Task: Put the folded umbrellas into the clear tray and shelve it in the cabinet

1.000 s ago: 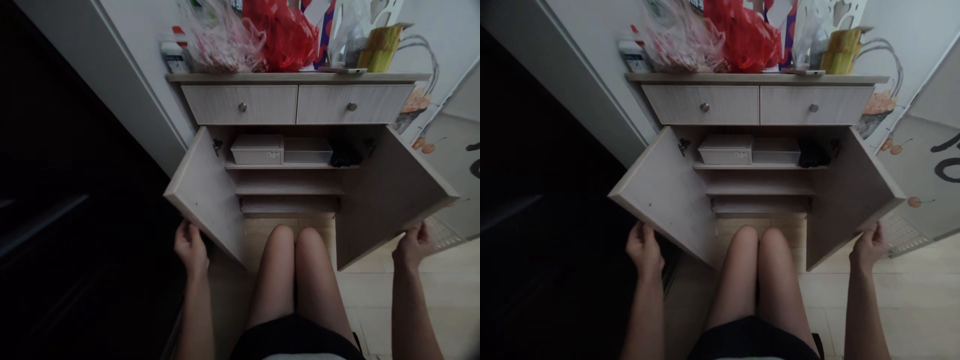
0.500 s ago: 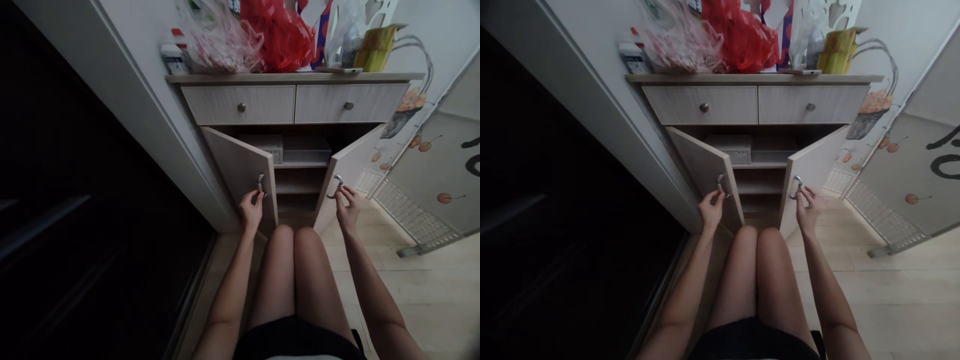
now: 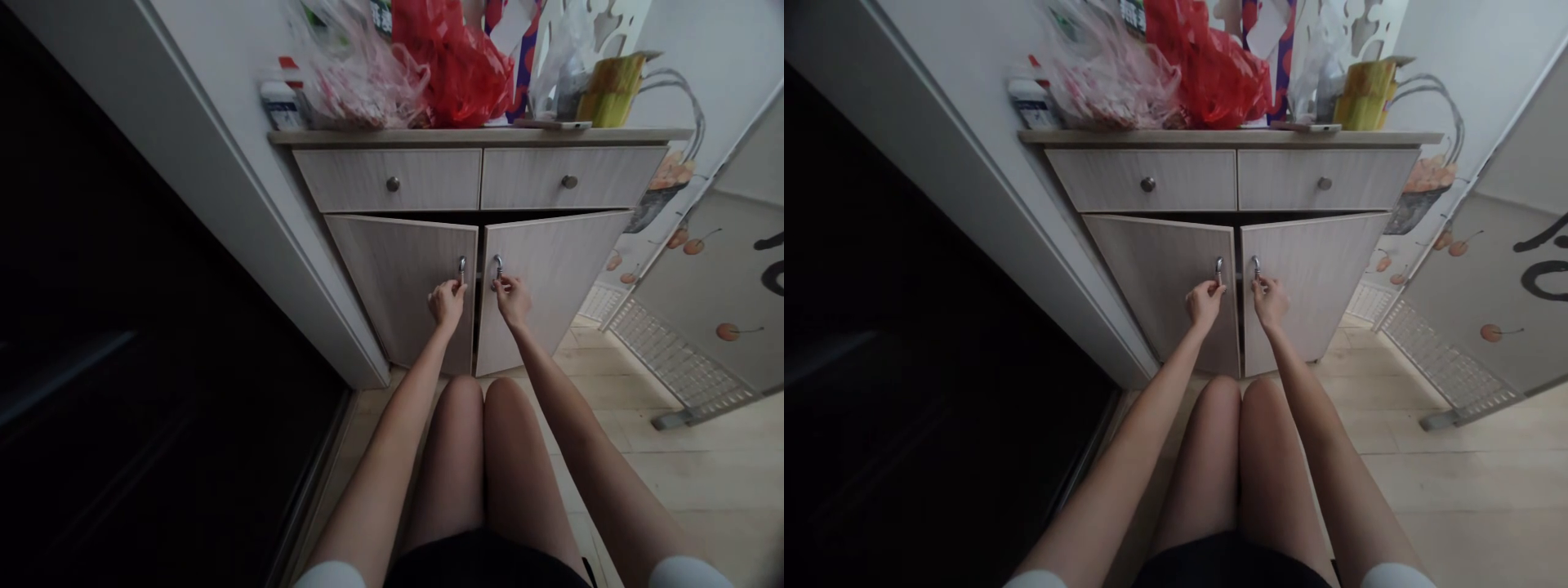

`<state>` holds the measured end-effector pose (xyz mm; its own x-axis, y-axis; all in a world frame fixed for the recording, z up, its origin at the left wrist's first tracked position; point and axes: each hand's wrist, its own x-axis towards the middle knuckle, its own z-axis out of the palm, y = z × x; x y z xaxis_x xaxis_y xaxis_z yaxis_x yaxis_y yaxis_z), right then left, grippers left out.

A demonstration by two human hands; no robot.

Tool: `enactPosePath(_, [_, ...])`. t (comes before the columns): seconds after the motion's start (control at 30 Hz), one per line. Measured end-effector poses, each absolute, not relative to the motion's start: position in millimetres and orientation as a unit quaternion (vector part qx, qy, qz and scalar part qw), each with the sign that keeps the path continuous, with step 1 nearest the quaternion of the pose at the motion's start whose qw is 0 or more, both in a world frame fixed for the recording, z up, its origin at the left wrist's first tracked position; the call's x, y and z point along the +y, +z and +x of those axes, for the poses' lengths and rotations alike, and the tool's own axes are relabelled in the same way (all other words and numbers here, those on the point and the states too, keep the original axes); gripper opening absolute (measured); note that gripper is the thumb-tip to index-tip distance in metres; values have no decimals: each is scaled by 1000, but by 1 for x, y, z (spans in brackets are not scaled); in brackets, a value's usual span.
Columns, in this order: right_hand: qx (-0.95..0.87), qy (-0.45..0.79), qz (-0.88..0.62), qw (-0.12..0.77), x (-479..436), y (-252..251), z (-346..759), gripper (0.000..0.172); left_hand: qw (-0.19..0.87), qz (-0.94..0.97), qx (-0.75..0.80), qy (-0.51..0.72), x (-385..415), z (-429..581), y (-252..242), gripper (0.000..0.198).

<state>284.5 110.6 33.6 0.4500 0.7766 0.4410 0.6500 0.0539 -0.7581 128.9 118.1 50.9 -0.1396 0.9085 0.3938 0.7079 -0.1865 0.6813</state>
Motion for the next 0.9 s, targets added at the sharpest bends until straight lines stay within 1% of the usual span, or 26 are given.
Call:
enactPosePath(0.23, [-536, 51, -700, 470, 140, 39, 282, 38, 113, 646, 644, 395, 140, 142, 60, 19])
enactPosePath(0.37, [-540, 55, -700, 463, 155, 42, 280, 38, 111, 647, 648, 386, 152, 146, 63, 19])
enactPosePath(0.6, [-533, 72, -708, 459, 171, 45, 280, 30, 109, 649, 648, 384, 171, 150, 61, 18])
enactPosePath(0.73, [-536, 64, -709, 454, 177, 47, 279, 29, 113, 650, 648, 380, 177, 150, 62, 18])
enactPosePath(0.9, [-536, 65, -726, 427, 183, 52, 278, 28, 117, 649, 650, 377, 187, 152, 62, 20])
